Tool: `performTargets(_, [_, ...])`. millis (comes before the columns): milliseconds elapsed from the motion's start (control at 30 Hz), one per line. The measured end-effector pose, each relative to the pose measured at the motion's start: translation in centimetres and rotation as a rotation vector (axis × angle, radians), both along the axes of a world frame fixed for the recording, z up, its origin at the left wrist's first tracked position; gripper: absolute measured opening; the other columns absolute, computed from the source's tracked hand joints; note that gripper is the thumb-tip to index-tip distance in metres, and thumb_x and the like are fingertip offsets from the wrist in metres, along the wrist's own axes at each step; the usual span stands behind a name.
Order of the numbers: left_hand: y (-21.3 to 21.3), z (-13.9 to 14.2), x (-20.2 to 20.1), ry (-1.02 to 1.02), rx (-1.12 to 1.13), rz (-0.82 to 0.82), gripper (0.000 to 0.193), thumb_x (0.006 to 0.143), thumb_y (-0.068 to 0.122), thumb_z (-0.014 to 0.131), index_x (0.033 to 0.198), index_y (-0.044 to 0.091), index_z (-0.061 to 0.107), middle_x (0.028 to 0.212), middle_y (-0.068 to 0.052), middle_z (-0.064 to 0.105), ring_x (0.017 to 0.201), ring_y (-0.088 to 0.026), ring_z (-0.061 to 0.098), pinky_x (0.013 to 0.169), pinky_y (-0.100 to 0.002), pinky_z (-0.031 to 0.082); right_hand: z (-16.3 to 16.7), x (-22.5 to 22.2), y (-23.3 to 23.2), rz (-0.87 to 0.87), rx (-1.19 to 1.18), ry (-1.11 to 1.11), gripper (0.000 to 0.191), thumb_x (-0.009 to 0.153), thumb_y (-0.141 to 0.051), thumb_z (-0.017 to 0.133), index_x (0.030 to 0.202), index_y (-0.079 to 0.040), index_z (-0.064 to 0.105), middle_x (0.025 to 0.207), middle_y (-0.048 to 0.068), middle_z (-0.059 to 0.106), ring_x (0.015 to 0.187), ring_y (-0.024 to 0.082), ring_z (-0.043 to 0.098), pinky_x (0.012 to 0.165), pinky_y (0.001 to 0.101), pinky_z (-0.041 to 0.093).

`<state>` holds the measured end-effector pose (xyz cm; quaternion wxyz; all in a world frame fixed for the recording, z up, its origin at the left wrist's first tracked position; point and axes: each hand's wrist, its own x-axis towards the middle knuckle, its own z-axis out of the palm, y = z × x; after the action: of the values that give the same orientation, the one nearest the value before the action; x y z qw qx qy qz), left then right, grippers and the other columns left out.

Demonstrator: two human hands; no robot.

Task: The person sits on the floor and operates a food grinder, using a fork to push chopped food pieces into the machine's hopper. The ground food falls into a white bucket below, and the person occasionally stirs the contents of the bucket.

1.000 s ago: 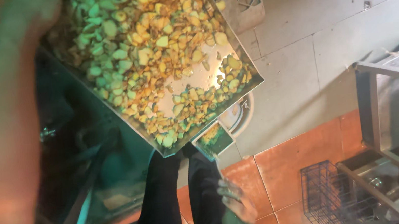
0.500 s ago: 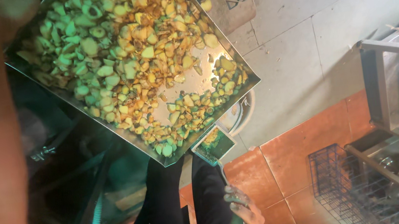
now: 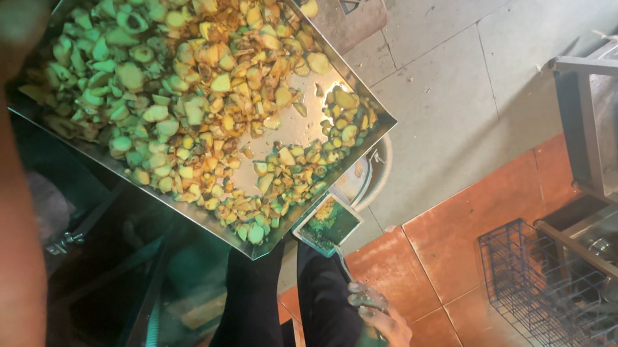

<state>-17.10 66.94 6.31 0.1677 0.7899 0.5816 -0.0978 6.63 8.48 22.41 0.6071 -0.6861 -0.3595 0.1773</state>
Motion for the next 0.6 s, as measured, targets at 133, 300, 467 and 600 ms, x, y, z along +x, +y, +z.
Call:
performTargets(133, [-0.8,-0.4,0.8,-0.027,0.082,-0.019,0.038,0.119,0.023,0.042,0.127,-0.003,0.069,0.118,-0.022,0.071,0.103,-0.041,0.066,0.089,-0.053,0.051,-0.3,0.0,-0.1,-0.015,-0.067,0.054,0.012,0.094,-0.007,0.062,0.101,0.004,0.061,0.096,0.029,0.073,0.097,0.043,0.075,0.09,0.0537,0.063])
performTargets(300, [-2.0,0.3,-0.9,-0.154,0.282,-0.067,0.037,0.119,0.021,0.042,0.13,-0.003,0.068,0.12,-0.021,0.071,0.106,-0.041,0.066,0.092,-0.052,0.051,-3.1,-1.1,3.3,-0.007,-0.154,0.119,0.006,0.103,-0.002,0.059,0.101,0.002,0.061,0.111,0.03,0.072,0.107,0.041,0.074,0.09,0.0474,0.063])
performTargets(467, [-4.3,1.8,-3.3,-0.327,0.387,-0.071,0.036,0.12,0.019,0.041,0.132,-0.003,0.068,0.123,-0.02,0.07,0.109,-0.04,0.065,0.095,-0.052,0.05,-4.3,-0.9,6.2,0.136,-0.289,-0.068,0.009,0.092,0.004,0.064,0.098,0.002,0.071,0.106,0.026,0.076,0.107,0.038,0.076,0.091,0.0431,0.061])
performTargets(600, [-5.9,1.4,-3.2,-0.444,0.46,-0.002,0.036,0.12,0.017,0.041,0.133,-0.003,0.067,0.125,-0.02,0.07,0.111,-0.04,0.065,0.097,-0.051,0.05,-0.2,0.3,4.4,0.11,-0.107,-0.065,0.005,0.09,0.001,0.071,0.093,0.002,0.067,0.106,0.021,0.074,0.104,0.035,0.077,0.091,0.0417,0.066])
